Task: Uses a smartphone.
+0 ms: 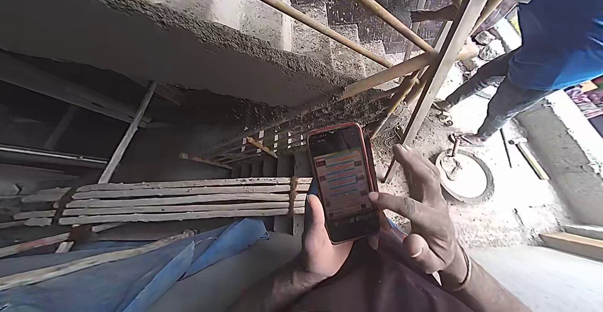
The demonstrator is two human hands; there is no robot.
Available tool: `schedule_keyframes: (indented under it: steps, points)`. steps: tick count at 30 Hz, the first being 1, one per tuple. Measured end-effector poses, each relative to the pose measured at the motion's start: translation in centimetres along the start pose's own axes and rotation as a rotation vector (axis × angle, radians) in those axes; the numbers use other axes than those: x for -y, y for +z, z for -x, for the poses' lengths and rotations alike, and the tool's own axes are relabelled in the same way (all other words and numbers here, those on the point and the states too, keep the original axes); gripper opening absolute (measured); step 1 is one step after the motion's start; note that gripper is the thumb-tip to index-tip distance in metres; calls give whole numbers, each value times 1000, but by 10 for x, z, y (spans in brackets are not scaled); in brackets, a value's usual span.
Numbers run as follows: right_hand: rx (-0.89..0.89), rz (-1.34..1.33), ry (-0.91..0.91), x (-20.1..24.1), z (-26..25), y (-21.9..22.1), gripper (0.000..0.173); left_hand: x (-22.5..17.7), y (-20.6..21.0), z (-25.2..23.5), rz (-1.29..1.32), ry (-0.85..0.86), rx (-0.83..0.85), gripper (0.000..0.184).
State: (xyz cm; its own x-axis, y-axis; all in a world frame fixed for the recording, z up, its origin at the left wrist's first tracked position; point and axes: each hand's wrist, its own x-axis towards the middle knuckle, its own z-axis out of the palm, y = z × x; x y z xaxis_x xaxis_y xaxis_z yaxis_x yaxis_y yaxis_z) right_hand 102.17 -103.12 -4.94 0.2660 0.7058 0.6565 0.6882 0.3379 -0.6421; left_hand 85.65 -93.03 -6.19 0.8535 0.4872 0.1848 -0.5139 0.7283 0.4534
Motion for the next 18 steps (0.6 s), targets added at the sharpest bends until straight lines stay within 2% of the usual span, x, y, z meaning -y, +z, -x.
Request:
schedule_keyframes:
  steps: [8, 18]
  points:
    - [19, 14, -28, 2, 1, 0, 62, 4, -2, 3, -33, 66, -102, 61]
    - [21, 35, -63, 5, 2, 1, 59, 1, 1, 2, -6, 25, -69, 63]
